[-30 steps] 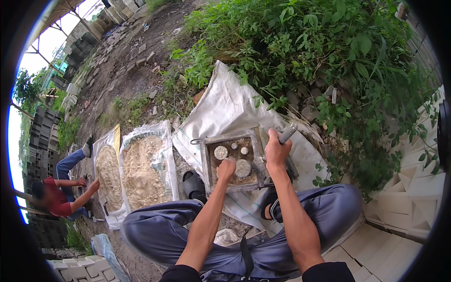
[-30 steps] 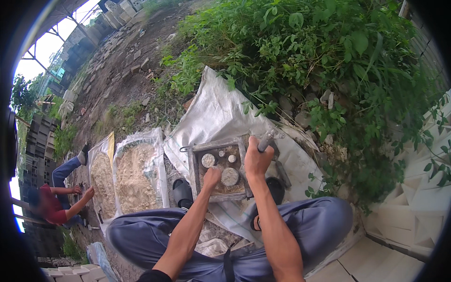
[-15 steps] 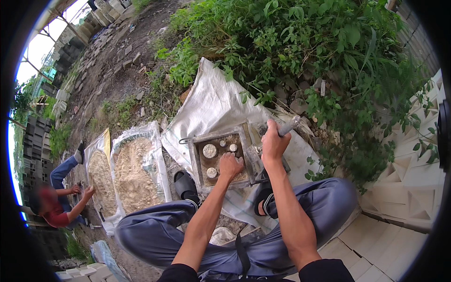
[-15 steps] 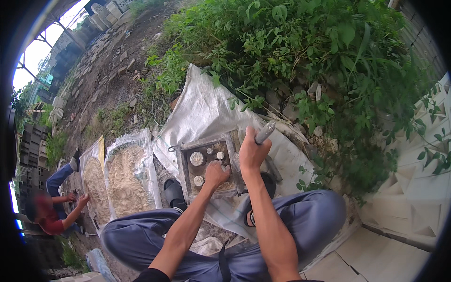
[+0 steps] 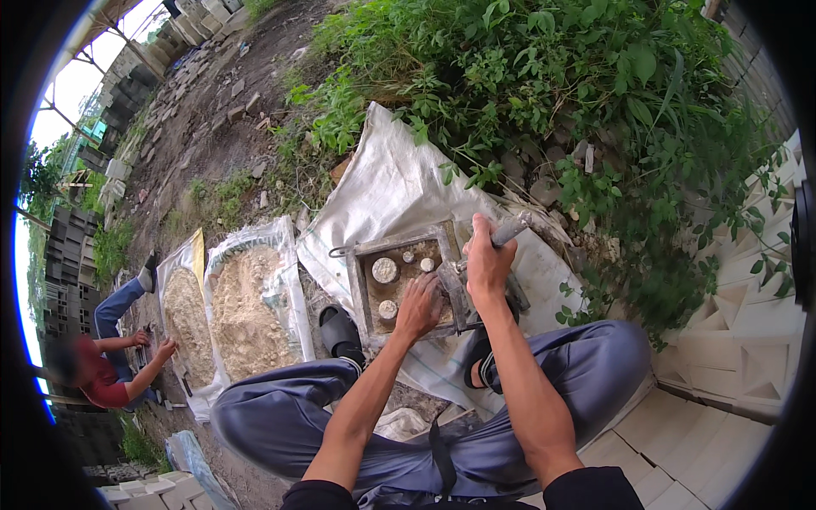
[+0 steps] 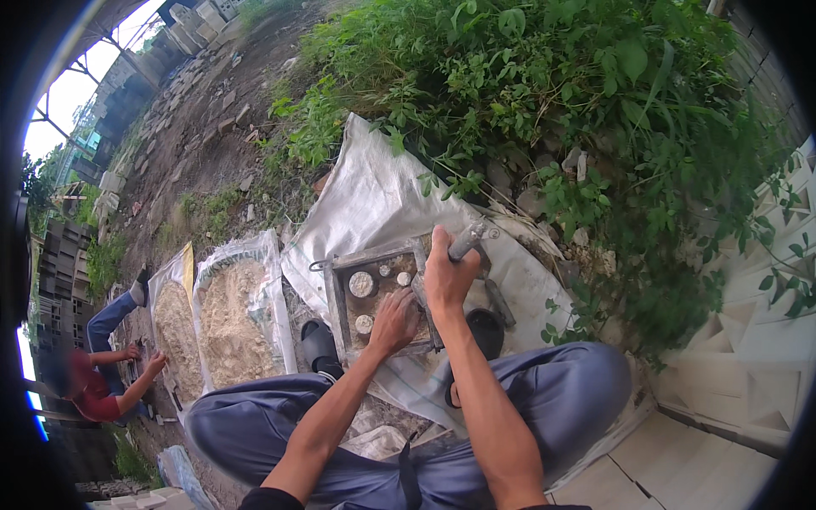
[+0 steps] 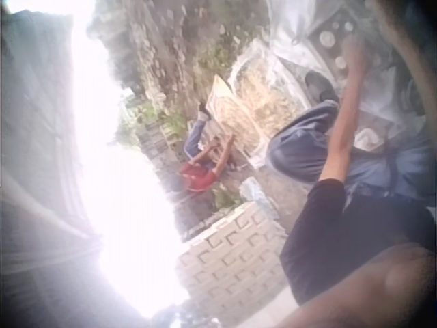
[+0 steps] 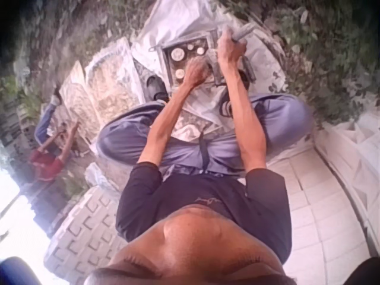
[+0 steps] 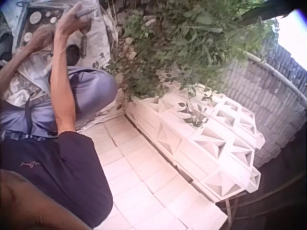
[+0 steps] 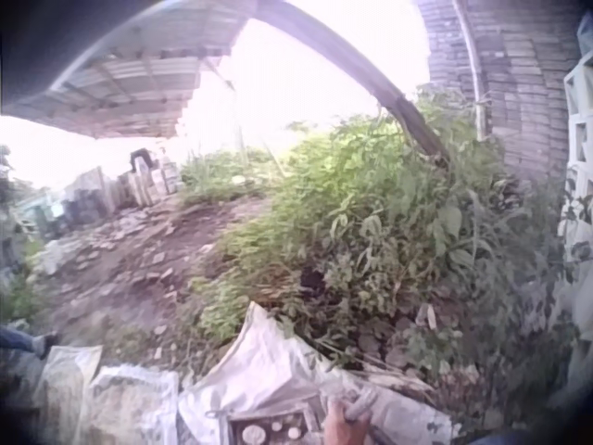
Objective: The person uses a trowel to scoop a mixture from a bag onto a metal mold and then uses a cylindrical tool to press the mixture into the circular cavities of the mold.
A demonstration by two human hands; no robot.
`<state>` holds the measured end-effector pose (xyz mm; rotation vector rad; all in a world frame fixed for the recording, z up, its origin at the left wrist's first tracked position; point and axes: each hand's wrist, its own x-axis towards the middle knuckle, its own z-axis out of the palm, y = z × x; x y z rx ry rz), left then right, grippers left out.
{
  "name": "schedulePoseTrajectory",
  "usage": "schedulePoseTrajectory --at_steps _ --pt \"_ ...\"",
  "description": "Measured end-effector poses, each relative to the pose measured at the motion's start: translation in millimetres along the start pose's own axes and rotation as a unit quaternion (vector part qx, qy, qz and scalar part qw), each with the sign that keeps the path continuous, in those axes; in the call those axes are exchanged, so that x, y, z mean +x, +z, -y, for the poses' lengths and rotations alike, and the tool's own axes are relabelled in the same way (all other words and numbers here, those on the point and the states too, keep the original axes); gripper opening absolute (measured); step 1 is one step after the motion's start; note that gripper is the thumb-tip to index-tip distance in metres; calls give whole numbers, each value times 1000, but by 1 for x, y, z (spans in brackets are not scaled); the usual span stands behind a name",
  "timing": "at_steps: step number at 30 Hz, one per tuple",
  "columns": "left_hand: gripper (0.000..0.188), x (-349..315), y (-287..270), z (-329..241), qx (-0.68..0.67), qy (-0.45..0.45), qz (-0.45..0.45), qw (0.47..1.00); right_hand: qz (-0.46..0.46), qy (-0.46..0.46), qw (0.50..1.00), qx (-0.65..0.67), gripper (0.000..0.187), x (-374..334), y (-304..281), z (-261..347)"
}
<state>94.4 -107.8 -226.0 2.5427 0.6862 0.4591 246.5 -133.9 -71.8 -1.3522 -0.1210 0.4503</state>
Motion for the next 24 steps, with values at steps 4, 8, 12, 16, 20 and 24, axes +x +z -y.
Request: schedulePoseTrajectory --at_steps 4,8,12,16,20,24 --pt "44 -25 -9 15 57 -155 -154 974 53 -32 996 -63 45 -16 12 -7" --pt "67 -26 -44 35 134 -182 -86 970 180 -138 955 -189 39 -35 0 -18" --pt "80 -45 -48 44 118 -165 -8 979 297 -269 891 -214 32 -68 0 -10" --pt "81 -39 -50 45 96 -146 -38 984 265 -254 900 -233 29 -68 -7 -29" --pt "84 -41 -50 46 98 -174 -21 980 255 -195 916 -243 31 -63 -10 -37" --pt "85 -40 -47 43 81 -170 -24 982 251 -289 900 -210 35 -58 -13 -55"
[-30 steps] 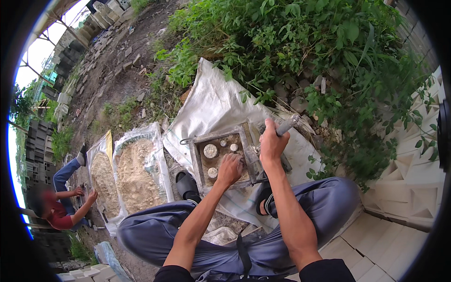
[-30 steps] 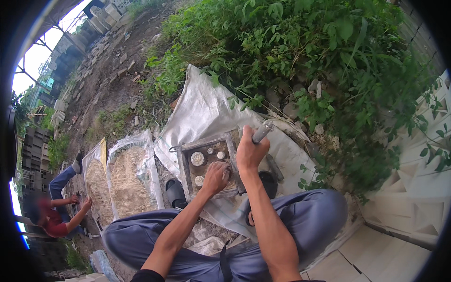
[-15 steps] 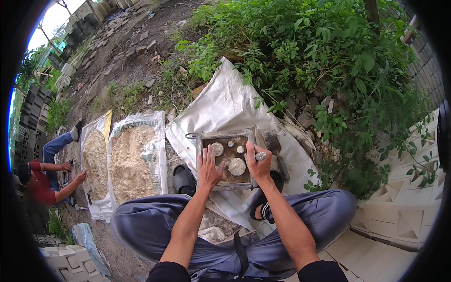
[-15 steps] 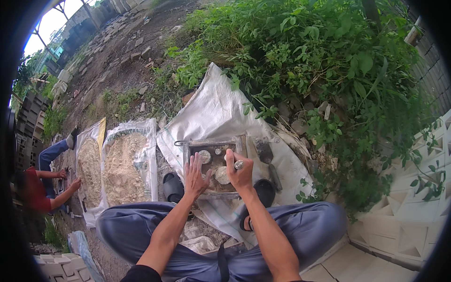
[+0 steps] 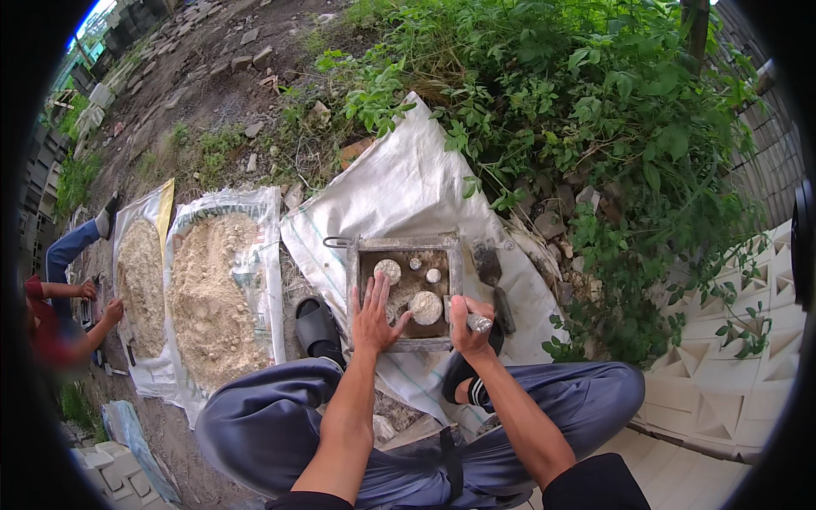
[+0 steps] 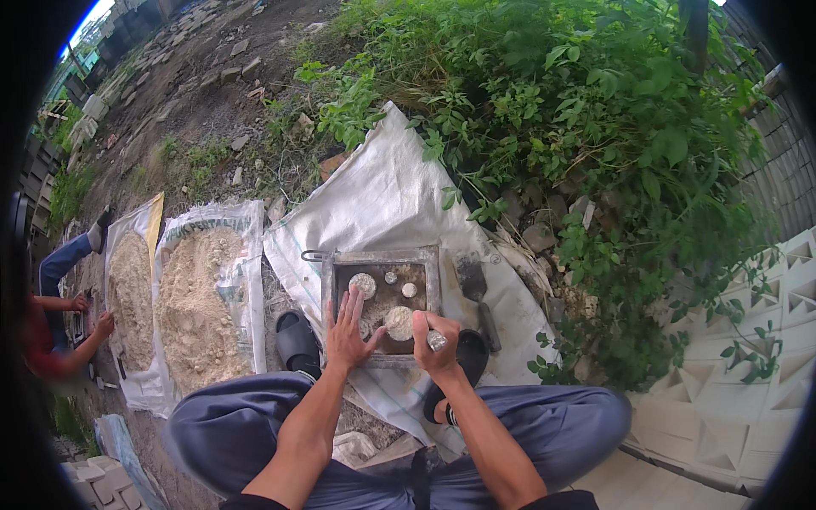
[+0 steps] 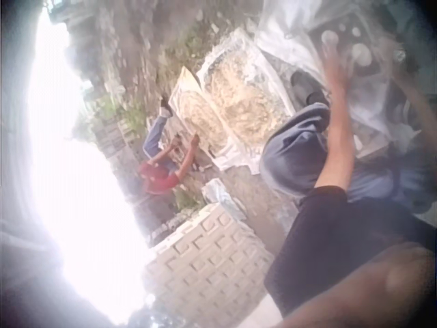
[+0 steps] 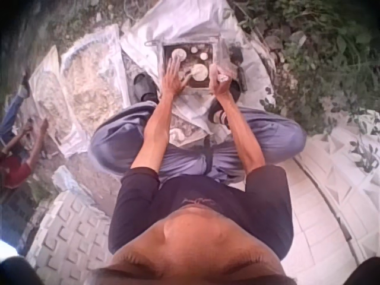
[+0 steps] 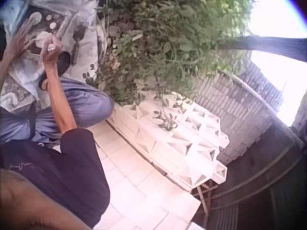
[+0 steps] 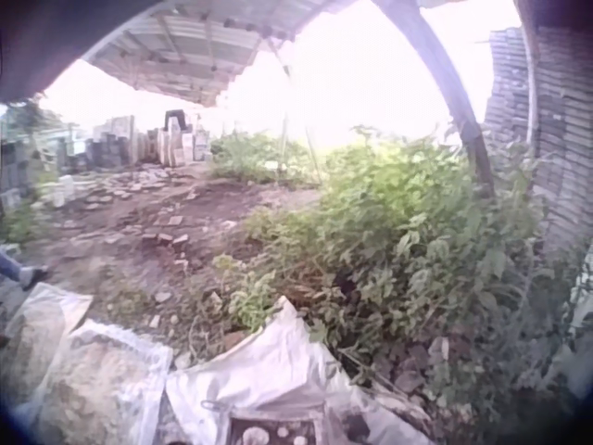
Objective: The person uses a trowel to scoop a mixture from a bag onto a metal mold and then uses a cylindrical tool to press the mixture into the circular cavities of the mold.
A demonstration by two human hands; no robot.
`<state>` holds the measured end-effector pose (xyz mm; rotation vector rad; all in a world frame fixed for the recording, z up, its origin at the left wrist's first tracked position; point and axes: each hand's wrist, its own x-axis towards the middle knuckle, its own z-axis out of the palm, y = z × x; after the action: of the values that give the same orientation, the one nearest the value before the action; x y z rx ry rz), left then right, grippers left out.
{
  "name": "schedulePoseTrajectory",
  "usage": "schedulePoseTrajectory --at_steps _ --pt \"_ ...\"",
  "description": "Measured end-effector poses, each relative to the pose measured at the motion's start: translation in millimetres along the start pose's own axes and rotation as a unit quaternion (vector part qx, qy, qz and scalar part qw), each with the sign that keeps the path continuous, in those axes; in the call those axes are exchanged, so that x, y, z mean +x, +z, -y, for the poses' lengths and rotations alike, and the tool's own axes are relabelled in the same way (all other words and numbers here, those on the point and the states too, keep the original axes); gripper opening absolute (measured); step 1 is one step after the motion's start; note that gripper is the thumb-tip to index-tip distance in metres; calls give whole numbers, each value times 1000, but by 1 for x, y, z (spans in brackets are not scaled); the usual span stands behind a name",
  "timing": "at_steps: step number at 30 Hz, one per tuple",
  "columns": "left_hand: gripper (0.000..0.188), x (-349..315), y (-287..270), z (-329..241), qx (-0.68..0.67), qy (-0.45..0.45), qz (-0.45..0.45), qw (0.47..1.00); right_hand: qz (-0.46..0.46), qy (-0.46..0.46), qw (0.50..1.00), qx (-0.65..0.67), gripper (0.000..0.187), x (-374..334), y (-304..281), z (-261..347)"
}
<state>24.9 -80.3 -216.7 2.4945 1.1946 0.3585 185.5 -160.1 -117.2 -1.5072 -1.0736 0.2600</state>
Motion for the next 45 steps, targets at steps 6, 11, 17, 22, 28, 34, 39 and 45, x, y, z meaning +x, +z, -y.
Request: schedulePoseTrajectory --at_steps 6,11,17,22,28,34,39,45 --pt "85 -2 0 2 -9 -23 19 1000 -98 69 991 64 40 18 13 -3" --pt "83 3 -4 8 8 -27 16 999 -72 139 984 89 36 43 27 -14" --pt "85 -2 -3 3 -3 -22 23 999 -50 22 998 7 38 56 30 -45" --pt "84 -2 -4 5 -6 -21 22 1000 -140 64 981 121 35 76 29 -11" --pt "82 2 -5 7 10 -25 26 999 -33 53 992 110 37 86 36 -30" --pt "82 3 -1 -1 -9 -12 16 1000 -66 93 990 80 34 88 31 -77" --pt "83 3 -6 2 -11 -14 17 1000 -190 102 955 205 32 81 33 -40" --pt "81 0 -6 3 -5 -16 6 1000 -162 182 933 263 31 100 26 -23"
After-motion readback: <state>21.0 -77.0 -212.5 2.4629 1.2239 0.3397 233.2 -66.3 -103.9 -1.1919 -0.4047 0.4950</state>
